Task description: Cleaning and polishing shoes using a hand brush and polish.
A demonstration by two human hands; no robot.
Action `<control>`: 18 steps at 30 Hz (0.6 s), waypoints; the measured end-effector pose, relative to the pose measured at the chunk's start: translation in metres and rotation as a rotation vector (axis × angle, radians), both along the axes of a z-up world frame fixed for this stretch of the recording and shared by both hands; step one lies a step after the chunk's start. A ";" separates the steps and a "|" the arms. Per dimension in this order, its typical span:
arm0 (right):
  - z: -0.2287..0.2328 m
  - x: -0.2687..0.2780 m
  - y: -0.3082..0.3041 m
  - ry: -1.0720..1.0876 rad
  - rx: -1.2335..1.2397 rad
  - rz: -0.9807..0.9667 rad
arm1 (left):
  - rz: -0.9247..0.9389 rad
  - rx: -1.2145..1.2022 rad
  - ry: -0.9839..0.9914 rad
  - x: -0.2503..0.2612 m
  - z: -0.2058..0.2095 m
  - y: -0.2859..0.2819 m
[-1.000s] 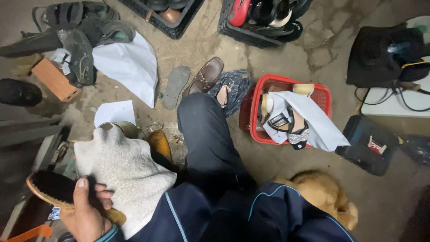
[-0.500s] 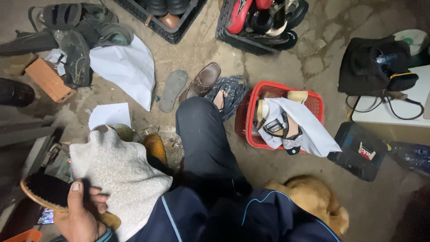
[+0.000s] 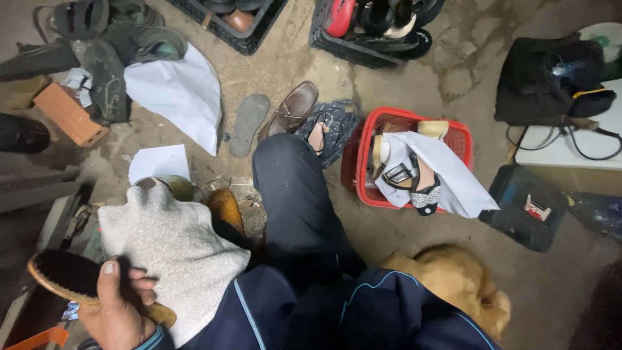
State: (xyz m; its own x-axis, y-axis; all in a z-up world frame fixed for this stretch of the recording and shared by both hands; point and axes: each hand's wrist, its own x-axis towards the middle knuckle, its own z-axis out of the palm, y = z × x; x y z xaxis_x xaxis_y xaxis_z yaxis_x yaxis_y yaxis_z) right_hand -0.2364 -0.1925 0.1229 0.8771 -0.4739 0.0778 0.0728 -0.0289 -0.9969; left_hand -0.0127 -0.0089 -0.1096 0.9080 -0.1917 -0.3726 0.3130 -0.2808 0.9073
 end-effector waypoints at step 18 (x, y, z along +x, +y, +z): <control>-0.341 -0.179 -0.082 0.769 -0.484 -0.745 | 0.036 0.089 0.091 0.000 0.022 -0.014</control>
